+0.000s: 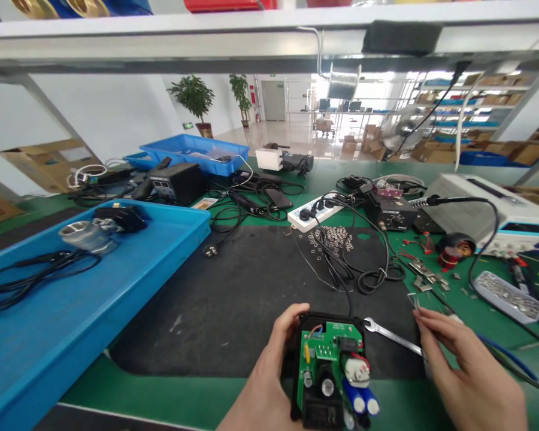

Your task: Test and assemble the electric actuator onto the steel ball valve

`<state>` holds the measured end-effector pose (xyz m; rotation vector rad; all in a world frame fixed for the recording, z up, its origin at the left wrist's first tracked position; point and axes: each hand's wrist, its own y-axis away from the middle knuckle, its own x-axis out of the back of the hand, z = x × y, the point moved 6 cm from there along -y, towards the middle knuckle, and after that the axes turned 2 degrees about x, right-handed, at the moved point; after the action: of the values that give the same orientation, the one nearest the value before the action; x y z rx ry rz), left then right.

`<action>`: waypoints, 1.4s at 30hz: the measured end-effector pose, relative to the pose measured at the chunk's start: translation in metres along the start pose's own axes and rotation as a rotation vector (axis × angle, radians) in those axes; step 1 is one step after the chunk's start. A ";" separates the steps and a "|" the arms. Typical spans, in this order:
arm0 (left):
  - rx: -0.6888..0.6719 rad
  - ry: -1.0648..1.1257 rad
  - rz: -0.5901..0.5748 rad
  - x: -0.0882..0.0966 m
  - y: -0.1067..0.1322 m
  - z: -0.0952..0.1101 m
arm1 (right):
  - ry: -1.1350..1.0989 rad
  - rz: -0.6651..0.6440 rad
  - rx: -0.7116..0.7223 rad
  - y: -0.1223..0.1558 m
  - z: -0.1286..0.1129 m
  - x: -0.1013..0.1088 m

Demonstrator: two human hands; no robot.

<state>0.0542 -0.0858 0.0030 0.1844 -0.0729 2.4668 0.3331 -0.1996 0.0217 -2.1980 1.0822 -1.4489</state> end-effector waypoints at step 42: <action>-0.215 -0.596 0.543 -0.057 -0.032 0.056 | -0.248 -0.114 -0.079 0.029 -0.022 -0.008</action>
<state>0.1244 -0.1016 0.0500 0.8997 -0.7225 2.8134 0.3000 -0.2095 0.0090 -2.4518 0.9591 -1.1527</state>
